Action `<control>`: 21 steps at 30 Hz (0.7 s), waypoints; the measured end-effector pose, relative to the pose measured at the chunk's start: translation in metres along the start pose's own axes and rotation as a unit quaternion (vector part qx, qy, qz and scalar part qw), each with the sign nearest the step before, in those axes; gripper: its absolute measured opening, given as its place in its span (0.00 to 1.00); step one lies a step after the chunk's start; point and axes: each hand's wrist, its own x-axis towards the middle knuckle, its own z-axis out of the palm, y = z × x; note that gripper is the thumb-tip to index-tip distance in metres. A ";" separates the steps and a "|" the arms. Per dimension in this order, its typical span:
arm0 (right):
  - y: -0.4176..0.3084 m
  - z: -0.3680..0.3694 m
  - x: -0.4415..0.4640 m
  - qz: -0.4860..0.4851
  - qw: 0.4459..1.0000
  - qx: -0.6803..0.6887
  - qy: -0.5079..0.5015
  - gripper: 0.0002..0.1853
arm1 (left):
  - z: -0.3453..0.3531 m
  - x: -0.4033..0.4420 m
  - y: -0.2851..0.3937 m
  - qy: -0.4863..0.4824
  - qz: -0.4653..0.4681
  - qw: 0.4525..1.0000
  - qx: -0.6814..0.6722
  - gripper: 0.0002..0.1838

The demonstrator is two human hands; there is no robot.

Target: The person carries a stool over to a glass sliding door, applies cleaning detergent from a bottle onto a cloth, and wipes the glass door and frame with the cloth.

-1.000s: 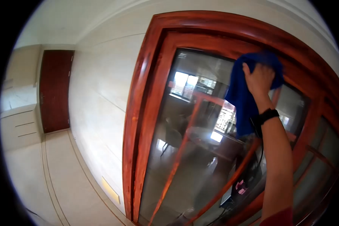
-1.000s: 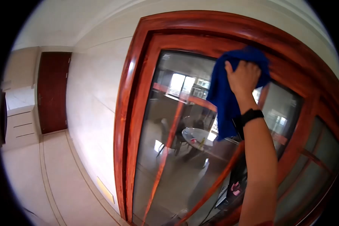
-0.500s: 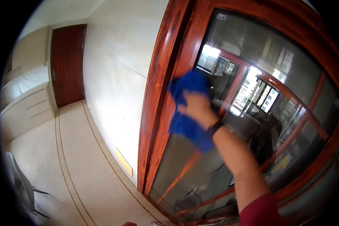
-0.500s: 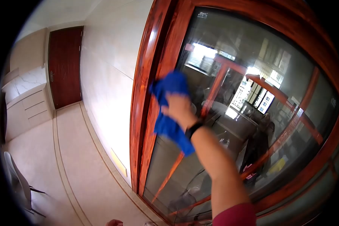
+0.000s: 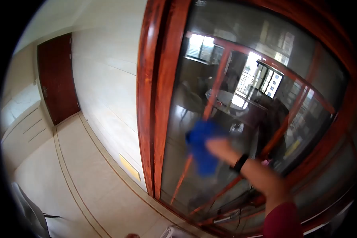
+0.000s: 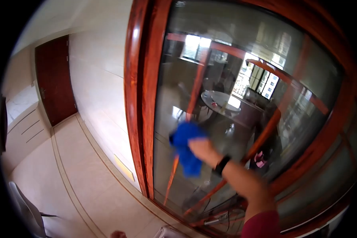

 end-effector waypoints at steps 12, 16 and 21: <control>0.236 -0.435 0.007 0.054 0.711 -0.589 0.381 0.26 | 0.014 0.001 0.082 -0.048 0.045 0.998 0.015 0.15; 0.091 -0.301 -0.052 0.155 0.900 -0.384 0.136 0.27 | 0.054 0.021 0.110 -0.092 0.029 0.995 -0.033 0.10; 0.056 -0.094 -0.221 0.052 0.985 0.110 -0.125 0.20 | 0.096 0.034 0.123 -0.153 0.148 0.974 0.072 0.13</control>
